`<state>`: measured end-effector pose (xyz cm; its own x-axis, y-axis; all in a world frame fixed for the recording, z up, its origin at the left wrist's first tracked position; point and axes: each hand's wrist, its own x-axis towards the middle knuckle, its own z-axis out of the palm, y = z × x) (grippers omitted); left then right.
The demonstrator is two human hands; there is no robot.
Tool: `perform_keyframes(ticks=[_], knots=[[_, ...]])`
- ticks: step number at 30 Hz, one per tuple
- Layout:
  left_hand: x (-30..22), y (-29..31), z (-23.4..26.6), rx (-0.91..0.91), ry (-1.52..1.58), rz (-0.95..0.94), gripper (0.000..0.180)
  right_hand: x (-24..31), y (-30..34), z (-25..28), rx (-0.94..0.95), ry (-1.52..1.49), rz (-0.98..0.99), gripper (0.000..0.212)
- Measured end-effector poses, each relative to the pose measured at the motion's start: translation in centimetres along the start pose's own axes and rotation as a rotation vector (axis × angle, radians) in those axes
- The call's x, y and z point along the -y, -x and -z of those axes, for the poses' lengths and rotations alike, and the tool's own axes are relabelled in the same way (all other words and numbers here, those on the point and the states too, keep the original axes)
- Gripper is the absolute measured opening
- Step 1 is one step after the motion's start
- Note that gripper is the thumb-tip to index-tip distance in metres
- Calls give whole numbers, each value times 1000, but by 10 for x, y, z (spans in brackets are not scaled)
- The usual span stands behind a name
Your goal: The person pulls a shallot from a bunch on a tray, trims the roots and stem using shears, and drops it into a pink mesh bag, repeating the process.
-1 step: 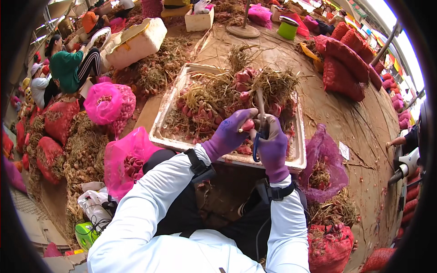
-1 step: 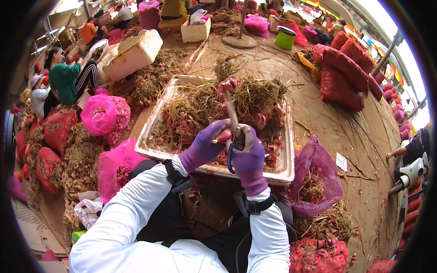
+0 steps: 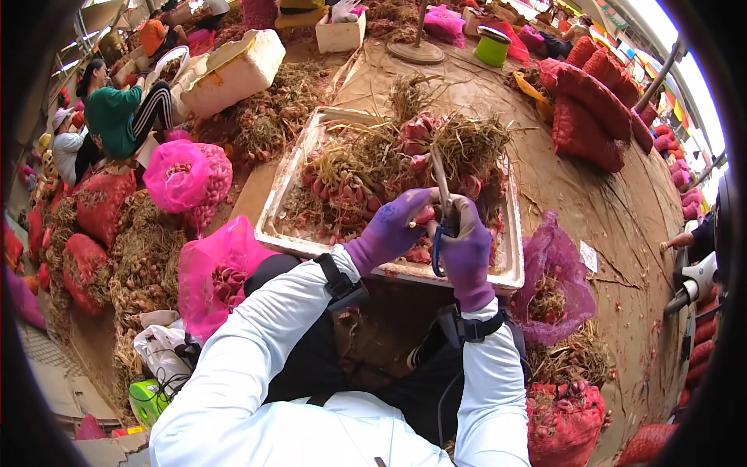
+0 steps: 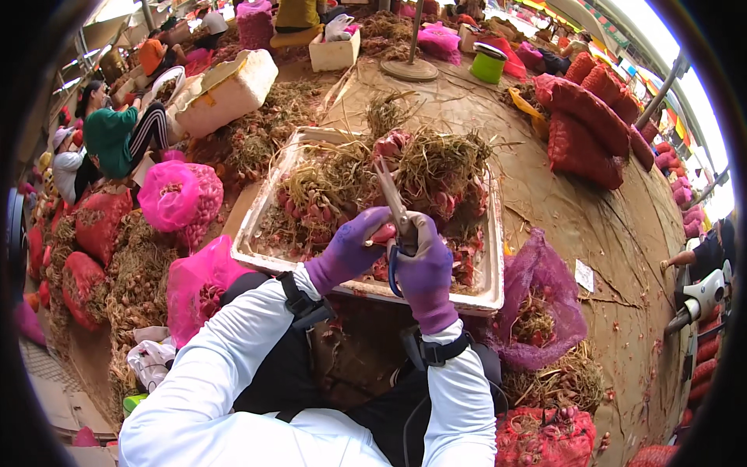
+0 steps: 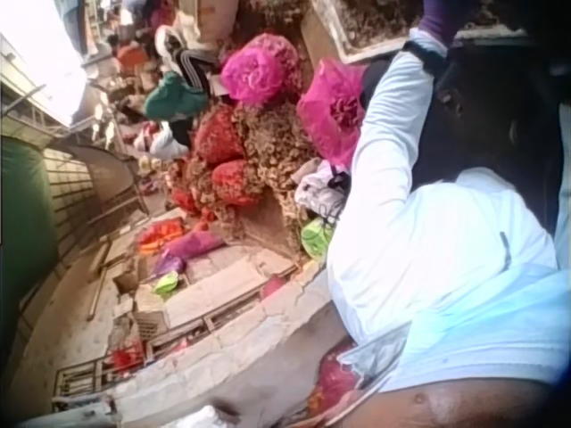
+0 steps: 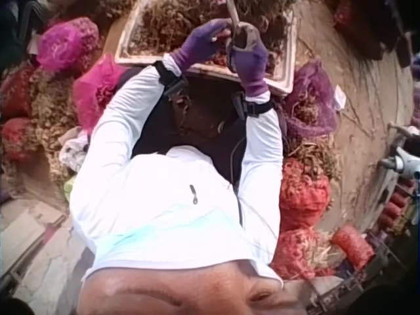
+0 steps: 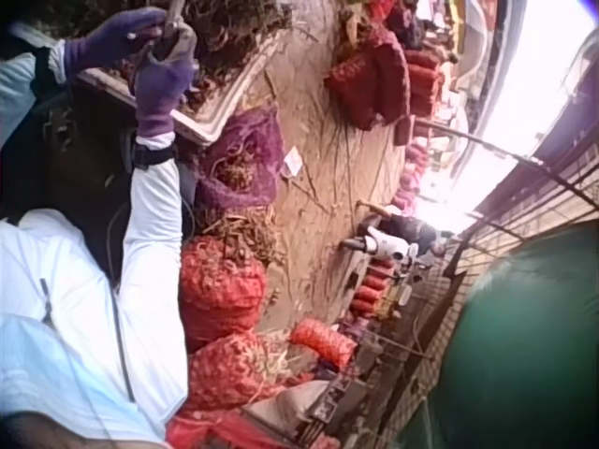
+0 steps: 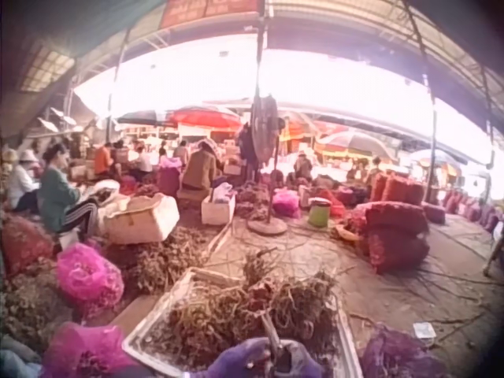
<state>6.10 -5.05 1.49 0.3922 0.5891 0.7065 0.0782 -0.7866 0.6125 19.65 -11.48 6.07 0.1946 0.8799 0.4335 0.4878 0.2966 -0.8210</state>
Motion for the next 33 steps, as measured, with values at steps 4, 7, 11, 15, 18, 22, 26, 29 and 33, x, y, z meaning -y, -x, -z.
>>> perform_keyframes(ticks=[4, 7, 11, 15, 18, 22, 26, 29, 33], knots=[[-2, -2, 3, 83, -10, -73, 43, -17, -4, -1, -34, -88, -27, 25], [-4, -1, 2, 125, 197, -13, 43, -26, -13, 5, -24, -541, -371, 29], [11, -10, 12, 84, 946, 831, 43, -29, -8, 0, -25, -467, -300, 34], [7, -9, 14, 95, 1297, 874, 42, -27, -2, -10, 18, -421, -209, 38], [1, -12, 19, 73, 1426, 861, 44, -17, -5, -6, 70, -410, -269, 35], [26, -10, 33, 78, 1352, 674, 49, -17, 0, -5, 138, -409, -222, 35], [27, -14, 36, -75, 1092, 558, 49, 7, 10, 3, 354, -629, -412, 44], [28, -15, 28, -184, 971, 492, 48, 13, 15, 0, 478, -844, -608, 52], [27, -18, 30, -224, 1162, 447, 45, 16, 20, -8, 608, -1022, -649, 55]])
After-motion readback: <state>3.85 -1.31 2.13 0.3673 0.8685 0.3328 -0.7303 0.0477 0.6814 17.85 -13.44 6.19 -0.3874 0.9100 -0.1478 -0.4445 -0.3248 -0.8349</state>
